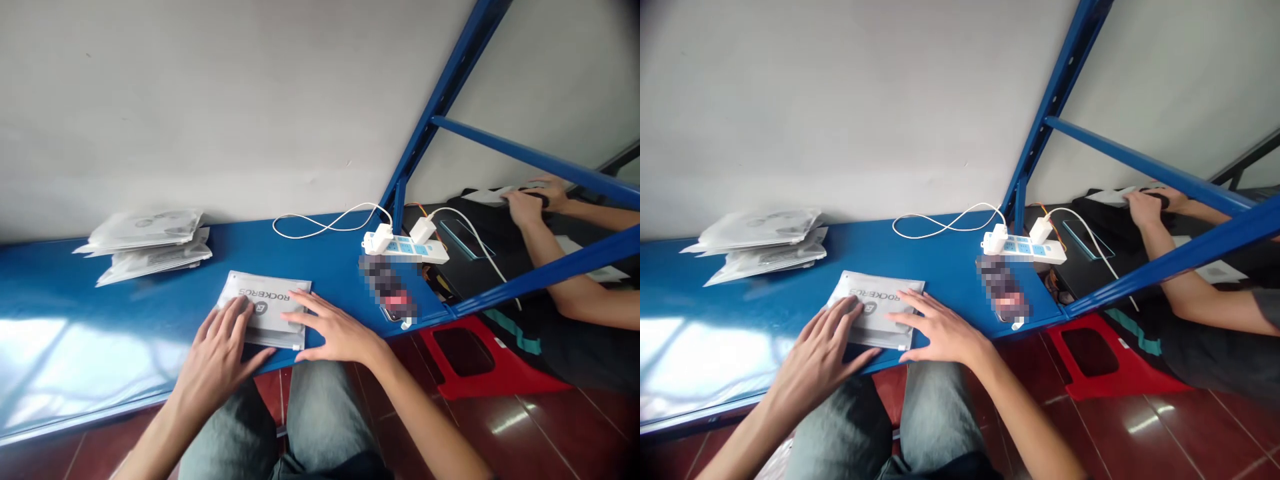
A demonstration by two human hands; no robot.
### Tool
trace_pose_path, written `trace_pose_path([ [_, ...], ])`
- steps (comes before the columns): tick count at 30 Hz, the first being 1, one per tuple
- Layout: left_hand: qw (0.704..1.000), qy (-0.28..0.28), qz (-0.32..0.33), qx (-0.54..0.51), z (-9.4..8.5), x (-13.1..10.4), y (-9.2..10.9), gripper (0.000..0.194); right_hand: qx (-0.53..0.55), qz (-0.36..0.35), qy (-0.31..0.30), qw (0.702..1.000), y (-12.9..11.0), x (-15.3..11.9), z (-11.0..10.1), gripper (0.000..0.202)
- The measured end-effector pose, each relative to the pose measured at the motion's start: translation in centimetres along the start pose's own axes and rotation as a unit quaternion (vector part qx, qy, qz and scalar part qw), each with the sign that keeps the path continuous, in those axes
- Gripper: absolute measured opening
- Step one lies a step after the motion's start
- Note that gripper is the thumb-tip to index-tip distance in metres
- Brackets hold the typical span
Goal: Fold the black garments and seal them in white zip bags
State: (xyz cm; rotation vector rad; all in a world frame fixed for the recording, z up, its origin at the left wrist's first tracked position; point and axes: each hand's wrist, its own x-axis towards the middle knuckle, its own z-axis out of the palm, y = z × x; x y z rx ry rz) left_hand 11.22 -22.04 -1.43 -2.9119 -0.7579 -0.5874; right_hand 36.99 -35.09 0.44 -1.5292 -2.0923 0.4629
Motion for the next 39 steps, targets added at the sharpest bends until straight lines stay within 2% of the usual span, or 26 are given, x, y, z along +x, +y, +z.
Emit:
trace_pose_path([
  [3, 1.000, 0.017, -0.026, 0.001, 0.4, -0.4, 1.2, 0.075, 0.039, 0.000, 0.084, 0.996, -0.1, -2.2, 0.7, 0.027],
  [4, 0.999, 0.020, -0.032, 0.002, 0.5, 0.0, 1.4, 0.069, 0.057, 0.005, 0.103, 0.993, 0.0, -2.3, 0.9, 0.020],
  [6, 0.999, 0.028, -0.020, -0.001, 0.7, 1.0, 1.8, 0.050, 0.087, 0.020, 0.128, 0.988, 0.2, -2.3, 1.2, 0.018],
  [8, 0.999, 0.039, 0.027, -0.022, 0.7, 2.0, 2.4, 0.032, 0.102, 0.032, 0.149, 0.983, 0.2, -2.1, 1.5, 0.018],
  [10, 0.993, 0.049, 0.088, -0.056, 0.8, 2.6, 3.4, 0.025, 0.105, 0.037, 0.174, 0.978, 0.2, -2.1, 1.8, 0.017],
  [12, 0.987, 0.062, 0.119, -0.084, 0.9, 3.0, 4.3, 0.021, 0.103, 0.040, 0.192, 0.975, 0.2, -2.1, 2.1, 0.017],
  [17, 0.984, 0.087, 0.098, -0.122, 1.4, 3.9, 6.2, 0.012, 0.074, 0.044, 0.214, 0.973, 0.1, -2.0, 2.2, 0.016],
  [20, 0.984, 0.094, 0.088, -0.122, 1.5, 4.2, 6.5, 0.008, 0.044, 0.037, 0.222, 0.973, 0.1, -1.9, 2.0, 0.016],
  [23, 0.986, 0.086, 0.093, -0.112, 0.9, 3.3, 5.1, 0.009, 0.003, 0.040, 0.225, 0.973, 0.2, -2.0, 2.0, 0.019],
  [27, 0.992, 0.093, 0.066, -0.049, -0.9, -0.6, 0.4, 0.013, -0.022, 0.075, 0.276, 0.958, 0.5, -2.1, 2.2, 0.020],
  [31, 0.993, 0.114, 0.000, 0.027, -2.2, -4.3, -3.5, 0.009, -0.018, 0.090, 0.288, 0.953, 0.6, -1.9, 2.5, 0.021],
  [34, 0.993, 0.114, -0.018, 0.031, -1.9, -5.0, -4.0, 0.008, -0.010, 0.102, 0.300, 0.948, 0.7, -1.8, 2.5, 0.022],
  [37, 0.995, 0.097, -0.026, -0.021, -1.2, -3.9, -2.8, 0.010, -0.016, 0.109, 0.326, 0.939, 0.8, -1.8, 2.4, 0.020],
  [39, 0.995, 0.065, -0.031, -0.073, -0.7, -2.7, -1.6, 0.024, -0.032, 0.097, 0.343, 0.934, 0.8, -1.9, 2.3, 0.019],
])
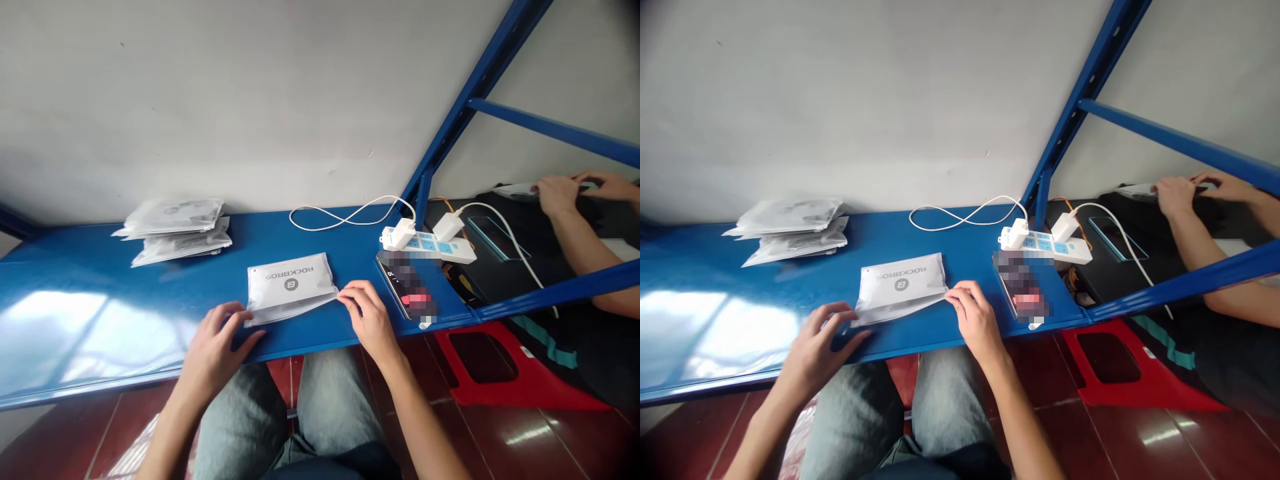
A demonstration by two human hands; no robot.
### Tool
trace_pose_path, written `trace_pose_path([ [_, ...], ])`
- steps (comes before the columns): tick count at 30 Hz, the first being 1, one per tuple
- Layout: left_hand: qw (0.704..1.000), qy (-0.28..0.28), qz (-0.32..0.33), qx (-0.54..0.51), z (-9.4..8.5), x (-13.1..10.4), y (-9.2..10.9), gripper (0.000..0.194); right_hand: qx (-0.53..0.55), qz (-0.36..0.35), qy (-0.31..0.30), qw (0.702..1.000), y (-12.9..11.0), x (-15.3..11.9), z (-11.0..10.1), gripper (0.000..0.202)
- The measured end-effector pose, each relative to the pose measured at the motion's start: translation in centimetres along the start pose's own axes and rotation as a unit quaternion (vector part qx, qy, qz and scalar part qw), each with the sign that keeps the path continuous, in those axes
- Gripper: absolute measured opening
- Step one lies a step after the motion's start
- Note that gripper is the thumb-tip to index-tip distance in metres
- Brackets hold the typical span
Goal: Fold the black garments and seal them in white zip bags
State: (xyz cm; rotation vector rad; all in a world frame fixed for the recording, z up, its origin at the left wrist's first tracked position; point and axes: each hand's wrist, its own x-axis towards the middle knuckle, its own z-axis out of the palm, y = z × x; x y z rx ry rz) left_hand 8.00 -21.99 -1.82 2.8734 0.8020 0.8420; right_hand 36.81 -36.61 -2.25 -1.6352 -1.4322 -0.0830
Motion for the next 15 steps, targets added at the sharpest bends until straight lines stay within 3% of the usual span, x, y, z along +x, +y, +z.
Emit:
trace_pose_path([
  [2, 0.999, -0.027, -0.011, -0.029, 0.7, 1.1, 1.1, 0.032, -0.009, -0.034, 0.000, 0.999, -0.1, -0.2, -0.1, 0.022],
  [7, 1.000, -0.008, 0.008, 0.006, 1.5, 3.2, 2.5, 0.011, 0.032, -0.118, -0.050, 0.991, -1.7, -1.2, 0.7, 0.040],
  [11, 0.993, 0.071, 0.052, 0.073, 1.7, 4.2, 2.5, 0.004, 0.046, -0.129, -0.102, 0.985, -3.8, -0.6, 2.4, 0.048],
  [15, 0.980, 0.165, 0.049, 0.100, 2.2, 4.9, 2.6, 0.004, -0.024, -0.079, -0.149, 0.985, -5.3, 1.6, 3.9, 0.048],
])
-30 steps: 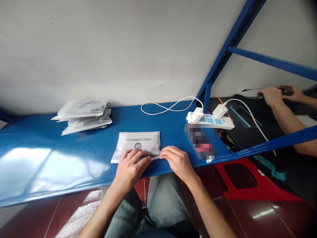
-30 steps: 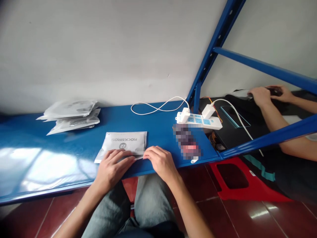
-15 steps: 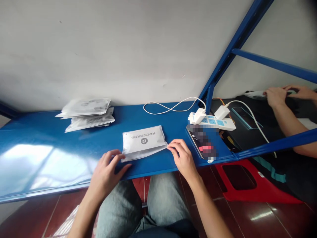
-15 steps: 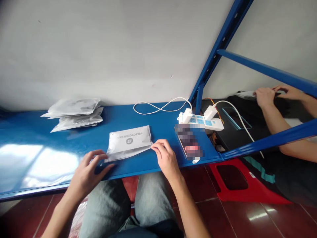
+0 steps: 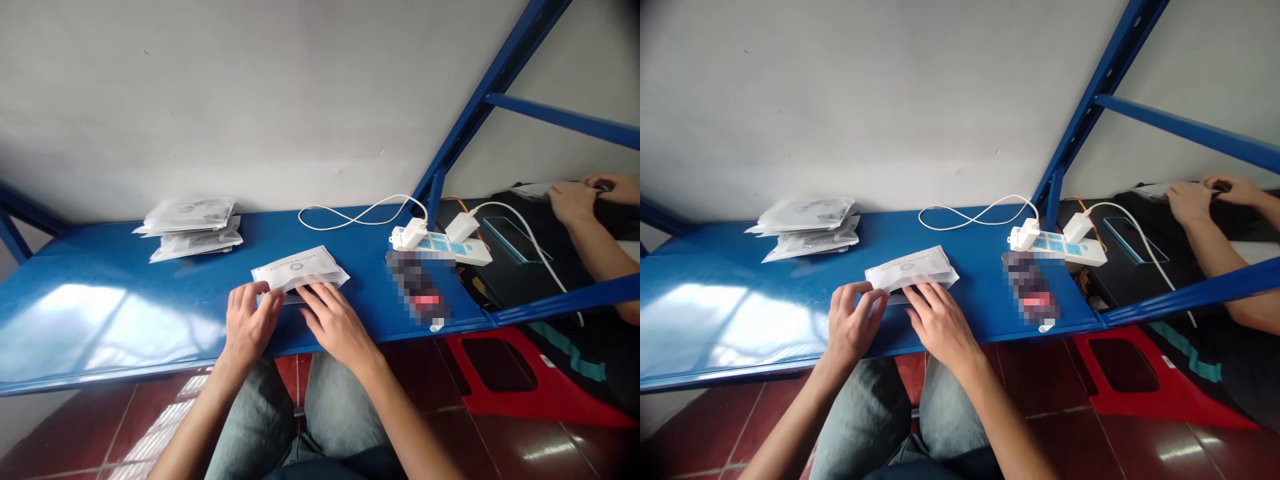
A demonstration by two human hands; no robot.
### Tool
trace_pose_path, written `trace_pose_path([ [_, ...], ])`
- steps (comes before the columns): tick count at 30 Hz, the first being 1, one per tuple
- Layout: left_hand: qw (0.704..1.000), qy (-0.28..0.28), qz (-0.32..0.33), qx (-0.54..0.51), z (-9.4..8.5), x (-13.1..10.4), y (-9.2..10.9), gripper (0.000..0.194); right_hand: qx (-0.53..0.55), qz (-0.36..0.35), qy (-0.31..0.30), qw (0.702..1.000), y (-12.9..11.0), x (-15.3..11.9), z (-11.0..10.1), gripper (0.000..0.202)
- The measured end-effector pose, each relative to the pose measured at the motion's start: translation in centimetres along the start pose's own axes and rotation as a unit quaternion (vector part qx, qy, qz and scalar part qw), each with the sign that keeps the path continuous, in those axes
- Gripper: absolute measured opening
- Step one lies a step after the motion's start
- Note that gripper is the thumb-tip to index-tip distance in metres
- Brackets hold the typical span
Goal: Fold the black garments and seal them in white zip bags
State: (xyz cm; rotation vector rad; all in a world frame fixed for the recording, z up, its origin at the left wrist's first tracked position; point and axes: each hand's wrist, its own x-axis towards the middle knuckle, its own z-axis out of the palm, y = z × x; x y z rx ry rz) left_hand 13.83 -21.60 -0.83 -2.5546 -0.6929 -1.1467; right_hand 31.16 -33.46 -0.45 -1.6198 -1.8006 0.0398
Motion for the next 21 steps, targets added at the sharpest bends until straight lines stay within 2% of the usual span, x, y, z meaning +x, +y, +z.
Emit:
trace_pose_path([
  [4, 0.999, -0.033, -0.023, -0.030, 0.2, 0.2, 0.3, 0.007, -0.019, 0.048, -0.018, 0.998, 0.3, 1.7, 0.7, 0.056],
  [7, 0.988, -0.082, -0.062, -0.115, -0.1, 0.5, 0.2, 0.014, -0.044, 0.060, -0.042, 0.996, 1.1, 2.4, 1.3, 0.057],
  [10, 0.955, -0.169, -0.143, -0.195, 0.3, 1.3, -1.0, 0.041, -0.064, 0.053, -0.065, 0.994, 1.9, 3.4, 1.8, 0.050],
  [12, 0.931, -0.256, -0.181, -0.188, 1.3, 1.7, -2.4, 0.052, -0.069, 0.045, -0.077, 0.994, 2.3, 4.4, 1.9, 0.041],
  [14, 0.915, -0.339, -0.161, -0.149, 2.5, 1.8, -3.9, 0.057, -0.067, 0.039, -0.094, 0.993, 2.6, 5.3, 1.7, 0.034],
  [16, 0.907, -0.391, -0.110, -0.115, 3.5, 1.6, -5.1, 0.058, -0.061, 0.033, -0.111, 0.991, 2.9, 5.8, 1.1, 0.029],
  [18, 0.907, -0.404, -0.075, -0.090, 4.0, 1.2, -5.7, 0.058, -0.051, 0.017, -0.126, 0.991, 3.2, 5.4, 0.1, 0.029],
  [21, 0.916, -0.392, -0.061, -0.053, 4.0, 0.6, -5.7, 0.058, -0.004, -0.041, -0.138, 0.990, 4.2, 2.8, -1.9, 0.039],
])
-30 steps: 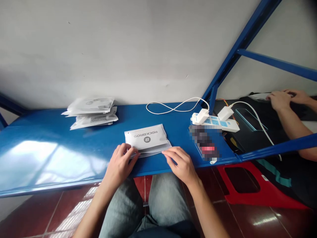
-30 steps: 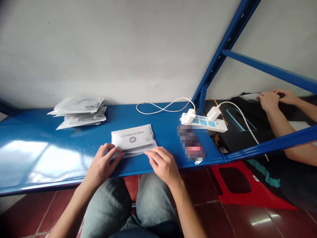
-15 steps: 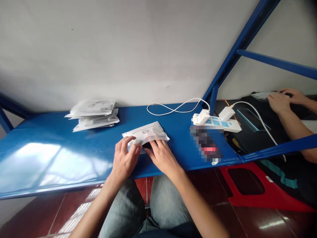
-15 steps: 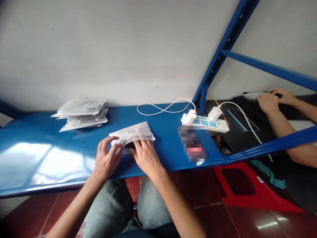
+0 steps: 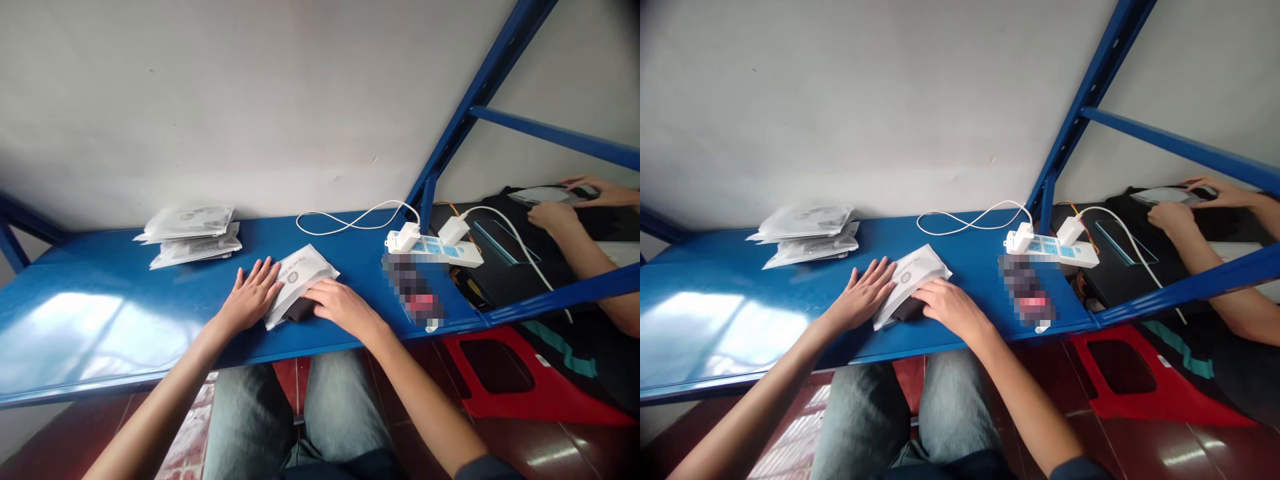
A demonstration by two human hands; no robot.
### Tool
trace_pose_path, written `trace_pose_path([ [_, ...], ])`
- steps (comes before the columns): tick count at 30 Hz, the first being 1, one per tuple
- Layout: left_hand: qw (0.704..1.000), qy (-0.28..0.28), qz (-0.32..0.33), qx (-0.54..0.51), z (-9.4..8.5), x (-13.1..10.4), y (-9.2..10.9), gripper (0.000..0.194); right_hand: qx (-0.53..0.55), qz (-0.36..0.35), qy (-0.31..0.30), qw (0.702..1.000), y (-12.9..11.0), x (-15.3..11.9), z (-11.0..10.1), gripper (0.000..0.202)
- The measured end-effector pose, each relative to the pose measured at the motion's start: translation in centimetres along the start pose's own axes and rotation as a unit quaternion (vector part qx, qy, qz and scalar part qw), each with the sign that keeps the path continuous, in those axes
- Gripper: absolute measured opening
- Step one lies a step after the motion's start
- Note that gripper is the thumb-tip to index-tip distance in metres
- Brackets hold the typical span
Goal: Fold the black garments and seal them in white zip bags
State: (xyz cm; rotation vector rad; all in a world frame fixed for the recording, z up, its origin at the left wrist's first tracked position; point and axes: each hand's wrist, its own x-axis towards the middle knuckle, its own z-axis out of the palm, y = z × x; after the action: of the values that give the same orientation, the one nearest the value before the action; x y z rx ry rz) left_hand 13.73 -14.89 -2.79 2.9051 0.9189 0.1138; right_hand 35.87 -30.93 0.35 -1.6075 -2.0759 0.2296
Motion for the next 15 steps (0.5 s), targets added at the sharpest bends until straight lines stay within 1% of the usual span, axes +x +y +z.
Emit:
trace_pose_path([
  [2, 1.000, 0.019, -0.004, 0.018, 0.1, 0.1, 0.0, 0.059, 0.036, -0.029, 0.012, 0.999, 0.5, -2.9, -0.7, 0.044],
  [3, 0.999, 0.025, -0.002, 0.024, 0.1, 0.5, -0.1, 0.059, 0.051, -0.028, 0.021, 0.998, 0.7, -4.3, -0.9, 0.045],
  [6, 0.999, 0.020, 0.011, 0.029, -0.2, 2.8, -1.1, 0.059, 0.080, 0.012, 0.035, 0.996, 0.9, -7.4, -1.5, 0.046],
  [8, 0.999, 0.024, 0.021, 0.035, -0.7, 5.1, -1.9, 0.058, 0.090, 0.038, 0.033, 0.995, 0.8, -8.0, -1.7, 0.050],
  [10, 0.997, 0.052, 0.021, 0.044, -1.4, 7.6, -2.8, 0.055, 0.099, 0.051, 0.031, 0.993, 0.7, -8.0, -1.8, 0.056],
  [12, 0.996, 0.075, 0.004, 0.047, -1.9, 9.8, -3.4, 0.052, 0.104, 0.061, 0.034, 0.992, 0.6, -7.7, -1.9, 0.060],
  [13, 0.997, 0.070, -0.007, 0.042, -2.1, 10.7, -3.6, 0.051, 0.105, 0.065, 0.036, 0.992, 0.5, -7.5, -1.9, 0.061],
  [15, 0.999, 0.036, -0.021, 0.026, -2.2, 11.9, -3.8, 0.049, 0.105, 0.070, 0.033, 0.991, 0.5, -7.5, -1.8, 0.064],
])
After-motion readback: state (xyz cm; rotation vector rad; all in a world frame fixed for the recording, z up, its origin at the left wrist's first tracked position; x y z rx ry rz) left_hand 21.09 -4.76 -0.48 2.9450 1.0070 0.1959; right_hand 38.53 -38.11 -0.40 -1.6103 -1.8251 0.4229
